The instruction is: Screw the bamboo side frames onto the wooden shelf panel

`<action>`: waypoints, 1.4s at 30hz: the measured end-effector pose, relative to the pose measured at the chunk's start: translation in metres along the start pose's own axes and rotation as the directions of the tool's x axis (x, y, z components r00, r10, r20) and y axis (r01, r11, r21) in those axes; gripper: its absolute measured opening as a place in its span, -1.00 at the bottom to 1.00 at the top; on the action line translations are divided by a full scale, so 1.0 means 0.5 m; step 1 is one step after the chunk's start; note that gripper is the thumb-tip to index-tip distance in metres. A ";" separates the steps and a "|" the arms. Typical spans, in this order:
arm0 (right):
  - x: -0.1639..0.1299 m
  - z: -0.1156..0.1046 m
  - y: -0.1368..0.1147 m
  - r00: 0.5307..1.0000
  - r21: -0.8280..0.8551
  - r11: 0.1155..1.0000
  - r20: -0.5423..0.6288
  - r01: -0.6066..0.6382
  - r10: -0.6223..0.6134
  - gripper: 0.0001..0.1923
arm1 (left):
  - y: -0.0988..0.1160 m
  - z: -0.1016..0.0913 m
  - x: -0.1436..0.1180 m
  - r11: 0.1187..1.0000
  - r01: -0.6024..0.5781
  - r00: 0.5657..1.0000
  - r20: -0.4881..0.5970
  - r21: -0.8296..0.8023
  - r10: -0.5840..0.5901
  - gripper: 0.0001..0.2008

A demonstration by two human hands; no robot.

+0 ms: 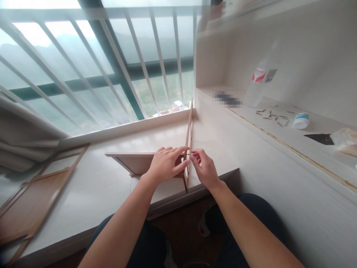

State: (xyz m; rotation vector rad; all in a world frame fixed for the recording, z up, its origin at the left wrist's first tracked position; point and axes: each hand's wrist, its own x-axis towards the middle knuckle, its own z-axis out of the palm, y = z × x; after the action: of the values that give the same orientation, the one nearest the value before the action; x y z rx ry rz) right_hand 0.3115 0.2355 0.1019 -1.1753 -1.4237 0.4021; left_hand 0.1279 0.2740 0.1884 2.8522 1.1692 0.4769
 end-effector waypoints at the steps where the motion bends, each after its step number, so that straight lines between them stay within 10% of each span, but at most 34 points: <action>1: 0.003 -0.006 0.006 0.999 -0.034 0.999 0.012 0.042 -0.041 -0.75 | 0.000 -0.001 0.000 1.000 -0.002 1.000 0.002 -0.002 0.002 -0.56; 9: 0.029 -0.012 0.054 0.949 -0.079 0.947 0.085 0.312 -0.305 -0.82 | -0.001 0.001 0.004 1.000 0.014 1.000 0.013 -0.016 -0.014 -0.56; 42: 0.047 0.000 -0.007 0.967 -0.104 0.992 0.251 0.070 -0.042 -0.64 | 0.001 0.001 0.010 1.000 0.020 0.999 0.038 -0.022 -0.019 -0.56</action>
State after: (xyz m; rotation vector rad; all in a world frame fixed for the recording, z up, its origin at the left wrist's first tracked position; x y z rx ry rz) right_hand 0.3147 0.2531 0.1176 -1.2025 -1.7121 0.4464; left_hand 0.1318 0.2770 0.1890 2.8155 1.1768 0.4309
